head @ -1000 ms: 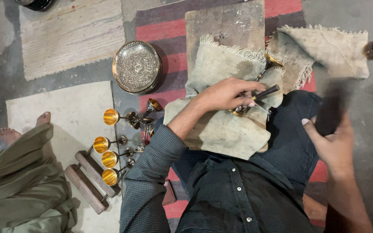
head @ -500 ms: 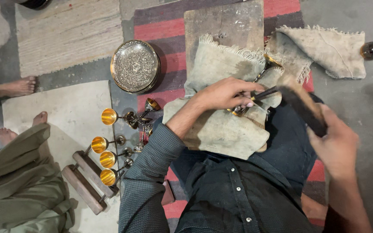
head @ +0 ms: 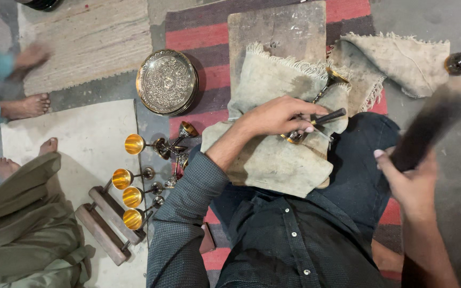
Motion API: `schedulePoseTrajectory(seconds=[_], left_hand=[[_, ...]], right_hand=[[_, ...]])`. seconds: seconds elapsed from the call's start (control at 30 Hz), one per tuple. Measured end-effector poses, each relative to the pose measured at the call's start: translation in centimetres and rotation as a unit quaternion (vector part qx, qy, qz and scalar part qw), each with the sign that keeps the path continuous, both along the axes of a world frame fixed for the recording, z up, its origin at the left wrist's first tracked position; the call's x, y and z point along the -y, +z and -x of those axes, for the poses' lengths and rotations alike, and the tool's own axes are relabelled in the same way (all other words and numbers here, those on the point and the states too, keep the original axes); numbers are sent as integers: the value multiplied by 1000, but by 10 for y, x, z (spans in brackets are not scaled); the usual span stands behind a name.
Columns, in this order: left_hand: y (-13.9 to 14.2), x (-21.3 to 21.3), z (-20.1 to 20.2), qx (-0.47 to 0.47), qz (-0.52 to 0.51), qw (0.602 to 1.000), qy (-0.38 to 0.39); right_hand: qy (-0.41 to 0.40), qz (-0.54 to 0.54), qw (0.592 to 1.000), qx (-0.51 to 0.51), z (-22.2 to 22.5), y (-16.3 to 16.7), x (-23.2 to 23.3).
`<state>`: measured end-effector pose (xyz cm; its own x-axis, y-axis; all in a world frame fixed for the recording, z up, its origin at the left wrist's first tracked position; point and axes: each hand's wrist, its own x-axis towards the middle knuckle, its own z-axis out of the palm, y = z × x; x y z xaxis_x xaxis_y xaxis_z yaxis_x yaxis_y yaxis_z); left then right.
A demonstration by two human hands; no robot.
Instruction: The person sits on the floor holding a brass goblet-shaped object on a cloth over their lap and repeatedly strikes it with a wooden mallet-like block, shaping or finishing the brass piece. Finished brass goblets and an engraved brass tray rest on the floor beside them.
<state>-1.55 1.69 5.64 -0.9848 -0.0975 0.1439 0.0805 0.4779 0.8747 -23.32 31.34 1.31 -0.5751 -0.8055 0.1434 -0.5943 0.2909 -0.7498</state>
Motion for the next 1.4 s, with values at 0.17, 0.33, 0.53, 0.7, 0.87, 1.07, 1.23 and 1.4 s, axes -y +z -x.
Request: schedulePoseTrajectory(seconds=[0.17,0.33,0.53,0.7,0.87,1.07,1.23,1.4], left_hand=[[-1,1,-1,-9,-10,1000,-1],[-1,2,-1,25,-23,999,2],[2,-3,0,2,-1,999,40],[-2,-5,2,88,25,994,58],[-9,-3,-7,-15,-42,988,151],[-4,1,-42,-18,-138,957,255],[-4,-4,-50,-12,-180,962,206],[-13,-3,-33,16,-92,981,168]], right_hand=[[-11,9,999,31,-4,1,1],[-30,109,972,205,-7,7,2],[-15,-73,991,-107,-4,22,3],[-11,-43,999,18,-19,32,16],[5,-118,990,-77,-7,38,27],[80,99,984,123,-5,7,109],[91,216,941,244,-7,5,178],[53,125,988,-73,-17,12,182]])
